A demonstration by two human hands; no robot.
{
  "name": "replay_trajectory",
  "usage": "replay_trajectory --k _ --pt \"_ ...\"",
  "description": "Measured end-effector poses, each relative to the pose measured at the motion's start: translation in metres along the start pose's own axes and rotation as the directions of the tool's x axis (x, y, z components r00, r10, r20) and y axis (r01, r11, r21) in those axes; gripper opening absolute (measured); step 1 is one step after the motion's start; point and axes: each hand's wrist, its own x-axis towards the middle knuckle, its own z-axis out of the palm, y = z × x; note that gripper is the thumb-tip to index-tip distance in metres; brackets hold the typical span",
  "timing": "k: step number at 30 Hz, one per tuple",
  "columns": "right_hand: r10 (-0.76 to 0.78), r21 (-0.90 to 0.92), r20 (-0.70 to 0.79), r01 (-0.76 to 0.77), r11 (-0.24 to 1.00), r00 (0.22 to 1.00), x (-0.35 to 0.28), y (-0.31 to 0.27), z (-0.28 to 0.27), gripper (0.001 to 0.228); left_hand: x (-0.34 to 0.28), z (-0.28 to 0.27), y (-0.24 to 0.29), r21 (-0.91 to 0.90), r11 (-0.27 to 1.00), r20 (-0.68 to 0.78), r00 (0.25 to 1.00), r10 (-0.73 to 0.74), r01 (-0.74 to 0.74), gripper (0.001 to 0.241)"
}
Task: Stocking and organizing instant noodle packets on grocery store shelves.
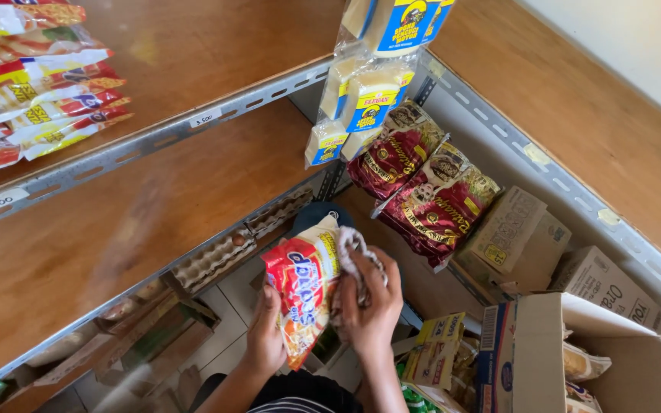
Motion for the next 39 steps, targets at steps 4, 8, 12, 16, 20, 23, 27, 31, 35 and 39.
replay_trajectory --k 4,8,12,16,20,23,27,31,35,39 --pt "-0.213 -0.082 -0.05 0.208 0.975 0.976 0.004 -0.034 -0.005 0.038 0.005 0.008 0.008 -0.096 0.995 0.01 1.0 0.004 -0.003 0.071" --pt "-0.368 0.045 0.045 0.366 0.93 0.929 -0.027 -0.055 -0.003 0.042 0.006 -0.03 -0.025 -0.475 0.871 -0.058 0.984 -0.169 0.122 0.07" --pt "-0.298 0.071 0.026 0.295 0.953 0.954 -0.036 -0.005 0.008 0.042 0.009 -0.015 -0.005 -0.503 0.862 -0.121 0.982 -0.144 0.064 0.065" --pt "0.305 0.349 0.044 -0.301 0.887 0.951 -0.023 0.054 0.009 0.032 0.005 0.005 0.014 -0.527 0.85 -0.123 0.99 -0.063 -0.011 0.061" --pt "0.533 0.702 0.382 -0.612 0.365 0.755 -0.027 0.042 0.006 0.043 0.005 0.011 0.014 -0.562 0.824 -0.133 0.991 -0.006 -0.071 0.062" --pt "0.45 0.76 0.571 -0.649 0.025 0.687 -0.037 0.025 0.006 0.043 0.003 0.0 0.002 -0.553 0.828 -0.142 0.99 0.013 -0.09 0.063" --pt "0.395 0.775 0.542 -0.623 0.108 0.742 -0.035 0.011 0.001 0.029 0.003 -0.012 -0.009 -0.505 0.859 -0.144 0.99 0.009 -0.081 0.063" --pt "0.372 0.809 0.368 -0.491 0.323 0.852 -0.034 0.011 -0.008 0.018 0.01 -0.025 -0.021 -0.609 0.793 -0.057 0.998 -0.027 -0.013 0.056" --pt "0.316 0.67 0.207 -0.37 0.643 0.926 -0.013 -0.007 -0.022 0.012 0.029 -0.014 0.008 -0.728 0.654 0.035 0.964 -0.263 0.205 0.057" --pt "-0.004 0.085 0.071 -0.002 0.996 0.997 -0.013 -0.003 -0.011 0.007 0.037 0.025 0.055 -0.668 0.576 -0.199 0.632 -0.749 0.471 0.063"
